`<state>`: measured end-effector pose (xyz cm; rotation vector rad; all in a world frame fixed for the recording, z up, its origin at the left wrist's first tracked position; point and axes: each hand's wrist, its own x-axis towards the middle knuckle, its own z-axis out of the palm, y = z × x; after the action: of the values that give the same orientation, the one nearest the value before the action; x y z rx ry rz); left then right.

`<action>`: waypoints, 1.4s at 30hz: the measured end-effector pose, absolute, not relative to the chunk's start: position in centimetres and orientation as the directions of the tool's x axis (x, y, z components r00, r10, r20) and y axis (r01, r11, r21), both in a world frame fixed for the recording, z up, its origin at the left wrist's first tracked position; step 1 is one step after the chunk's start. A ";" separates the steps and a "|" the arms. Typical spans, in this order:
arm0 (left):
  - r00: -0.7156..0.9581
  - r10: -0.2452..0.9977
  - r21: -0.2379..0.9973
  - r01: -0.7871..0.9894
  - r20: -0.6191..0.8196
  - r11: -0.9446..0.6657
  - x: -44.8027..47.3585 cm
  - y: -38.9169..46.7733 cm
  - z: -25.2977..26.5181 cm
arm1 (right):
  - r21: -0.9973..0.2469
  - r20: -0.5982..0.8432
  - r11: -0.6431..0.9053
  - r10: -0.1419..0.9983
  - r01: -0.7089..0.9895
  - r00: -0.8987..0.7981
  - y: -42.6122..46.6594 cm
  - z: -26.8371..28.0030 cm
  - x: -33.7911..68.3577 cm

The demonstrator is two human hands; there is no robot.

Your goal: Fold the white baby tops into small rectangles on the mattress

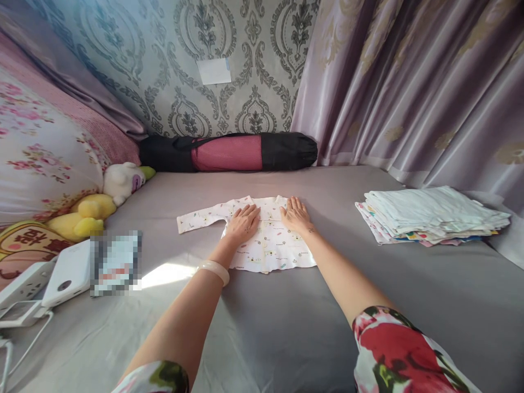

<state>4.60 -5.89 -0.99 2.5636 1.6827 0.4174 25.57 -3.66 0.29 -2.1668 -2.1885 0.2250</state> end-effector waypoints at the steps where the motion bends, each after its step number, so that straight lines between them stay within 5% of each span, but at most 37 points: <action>1: 0.373 0.906 0.185 0.894 0.201 -0.409 4.6 -5.9 -1.1 | -0.144 -0.065 0.006 0.998 0.990 -0.015 -3.6 0.2 25.6; 11: 0.333 0.903 0.182 0.904 0.271 -0.387 4.7 -6.2 -0.6 | -0.125 -0.086 -0.001 0.996 0.992 -0.010 -3.1 0.9 25.3; 18: 0.333 0.904 0.183 0.904 0.268 -0.387 4.8 -6.5 -0.1 | -0.156 -0.015 0.135 0.990 0.978 -0.139 -2.6 0.9 22.7; 42: 0.325 0.899 0.188 0.902 0.294 -0.388 4.7 -6.2 -0.8 | -0.185 0.022 0.110 0.994 0.976 -0.108 -3.1 0.7 24.0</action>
<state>4.73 -6.17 -0.76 2.5658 1.7437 0.5587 24.03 -3.07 0.71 -1.9976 -2.2314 0.1865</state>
